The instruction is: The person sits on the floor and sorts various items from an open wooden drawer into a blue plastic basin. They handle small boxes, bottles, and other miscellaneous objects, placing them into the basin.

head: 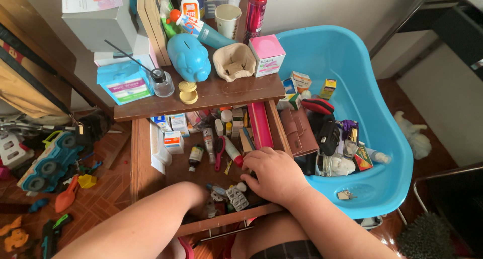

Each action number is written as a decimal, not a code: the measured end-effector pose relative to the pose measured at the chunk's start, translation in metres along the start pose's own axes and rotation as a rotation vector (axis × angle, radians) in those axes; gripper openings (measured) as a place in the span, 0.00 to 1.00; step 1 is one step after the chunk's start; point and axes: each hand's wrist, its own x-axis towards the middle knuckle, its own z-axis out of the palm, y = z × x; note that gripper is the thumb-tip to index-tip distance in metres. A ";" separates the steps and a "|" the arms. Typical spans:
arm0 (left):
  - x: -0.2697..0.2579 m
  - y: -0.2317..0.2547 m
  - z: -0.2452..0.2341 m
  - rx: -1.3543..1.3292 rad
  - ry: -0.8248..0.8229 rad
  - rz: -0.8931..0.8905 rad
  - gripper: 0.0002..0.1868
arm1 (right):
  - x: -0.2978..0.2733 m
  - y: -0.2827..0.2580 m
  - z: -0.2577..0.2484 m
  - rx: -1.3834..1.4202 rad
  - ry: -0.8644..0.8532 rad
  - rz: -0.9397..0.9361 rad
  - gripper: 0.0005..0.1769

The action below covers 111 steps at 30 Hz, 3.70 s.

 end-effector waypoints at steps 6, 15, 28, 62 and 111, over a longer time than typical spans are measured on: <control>-0.006 0.008 -0.007 0.029 -0.021 0.080 0.41 | 0.002 0.001 0.000 -0.014 -0.033 0.028 0.09; -0.044 0.018 -0.021 0.230 0.067 0.100 0.40 | 0.000 0.001 0.000 -0.004 -0.009 0.016 0.09; -0.125 0.003 -0.062 -1.172 0.288 0.542 0.23 | 0.011 0.003 0.012 0.855 0.212 0.384 0.24; -0.144 0.069 -0.029 -1.046 1.258 0.566 0.29 | 0.006 0.023 0.023 2.016 0.313 0.406 0.14; -0.098 0.139 -0.062 0.025 0.554 0.098 0.58 | -0.080 0.040 -0.007 0.457 0.893 0.143 0.13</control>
